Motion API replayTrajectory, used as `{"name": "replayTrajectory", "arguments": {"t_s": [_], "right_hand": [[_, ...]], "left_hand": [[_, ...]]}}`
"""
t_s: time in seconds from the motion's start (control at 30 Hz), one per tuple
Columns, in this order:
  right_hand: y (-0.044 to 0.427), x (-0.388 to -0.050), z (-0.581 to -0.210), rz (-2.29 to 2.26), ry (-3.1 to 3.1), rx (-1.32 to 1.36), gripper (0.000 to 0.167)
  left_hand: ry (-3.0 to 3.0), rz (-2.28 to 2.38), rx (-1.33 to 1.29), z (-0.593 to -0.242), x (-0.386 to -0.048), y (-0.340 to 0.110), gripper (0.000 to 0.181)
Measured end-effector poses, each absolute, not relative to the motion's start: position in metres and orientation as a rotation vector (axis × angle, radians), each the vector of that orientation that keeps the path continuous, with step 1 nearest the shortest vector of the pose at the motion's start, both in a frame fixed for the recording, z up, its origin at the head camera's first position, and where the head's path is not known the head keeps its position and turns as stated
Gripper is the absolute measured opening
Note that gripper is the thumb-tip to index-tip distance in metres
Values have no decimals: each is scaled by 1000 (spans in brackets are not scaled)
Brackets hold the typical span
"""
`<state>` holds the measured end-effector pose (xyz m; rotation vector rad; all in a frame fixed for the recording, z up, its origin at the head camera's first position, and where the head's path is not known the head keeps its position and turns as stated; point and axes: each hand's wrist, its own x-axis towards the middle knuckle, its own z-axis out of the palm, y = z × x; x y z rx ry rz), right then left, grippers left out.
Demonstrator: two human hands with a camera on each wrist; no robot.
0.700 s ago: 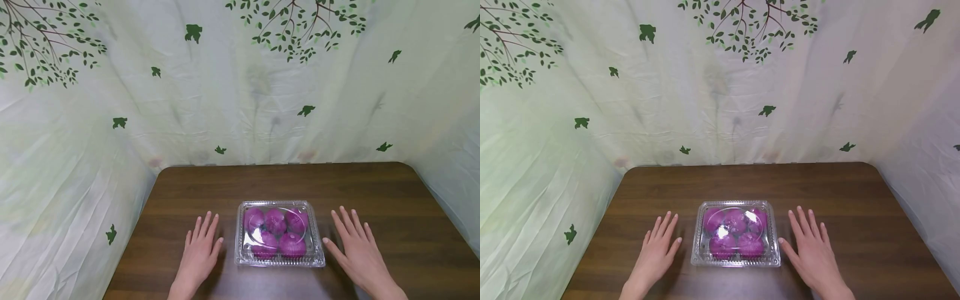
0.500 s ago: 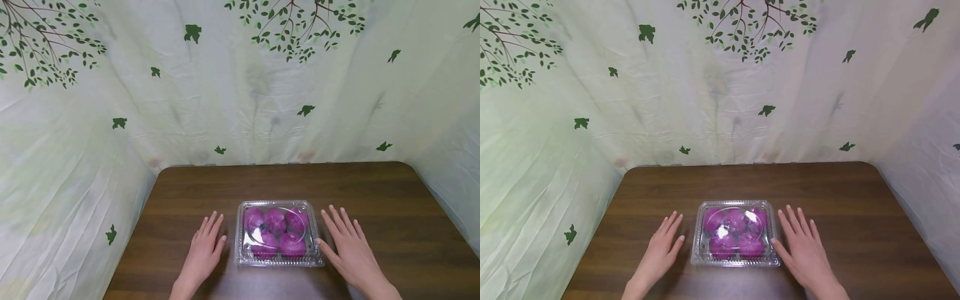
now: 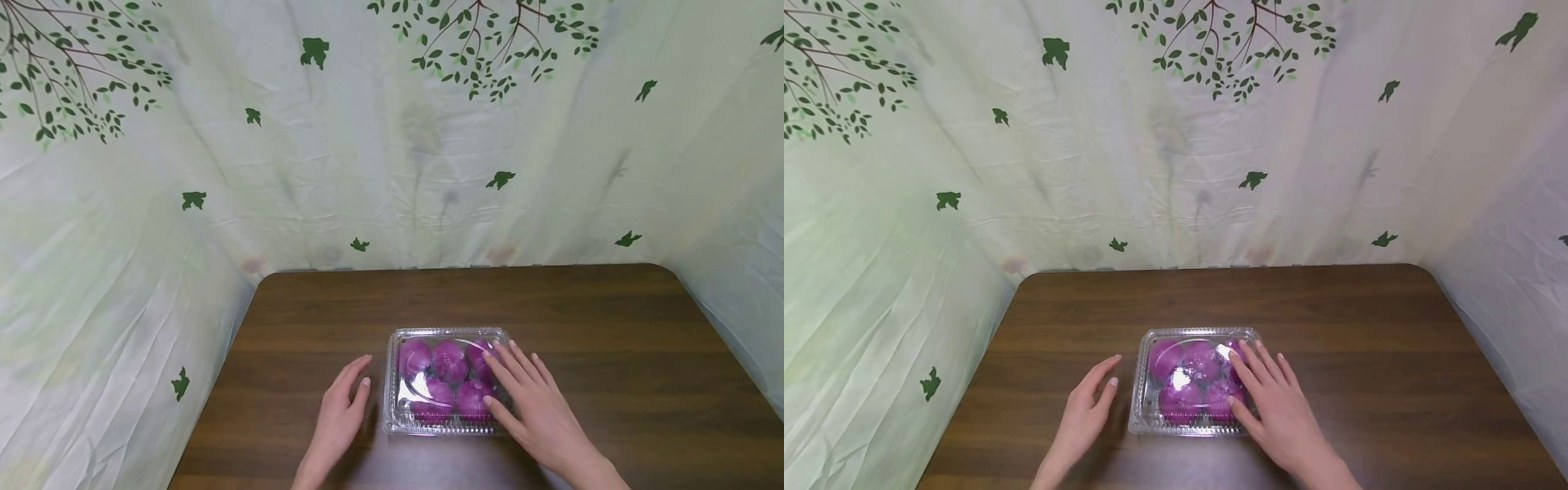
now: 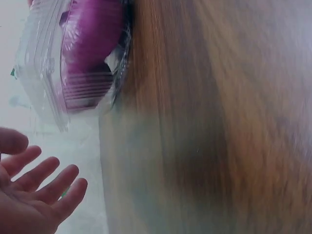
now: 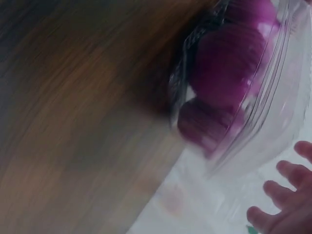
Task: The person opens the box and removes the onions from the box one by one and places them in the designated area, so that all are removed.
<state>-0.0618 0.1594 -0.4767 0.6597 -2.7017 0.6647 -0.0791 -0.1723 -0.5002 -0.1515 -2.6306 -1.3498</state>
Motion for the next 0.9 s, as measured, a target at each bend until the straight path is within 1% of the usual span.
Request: {"name": "replayTrajectory", "arguments": {"t_s": [0.27,0.4,0.6,0.9], "right_hand": [[134,-64,-478,804,-2635,772,63],[120,-65,-479,852,-2600,828,61],[101,-65,-481,840,-2546,974,59],[80,-71,-482,775,-2509,1191,65]], "left_hand": [[-2511,-1845,28,-501,-76,-163,32],[-2456,-2069,59,-503,-74,-160,36],[-2373,-2274,138,-509,-70,-159,42],[-2196,-2554,212,-512,-65,-159,51]]}}
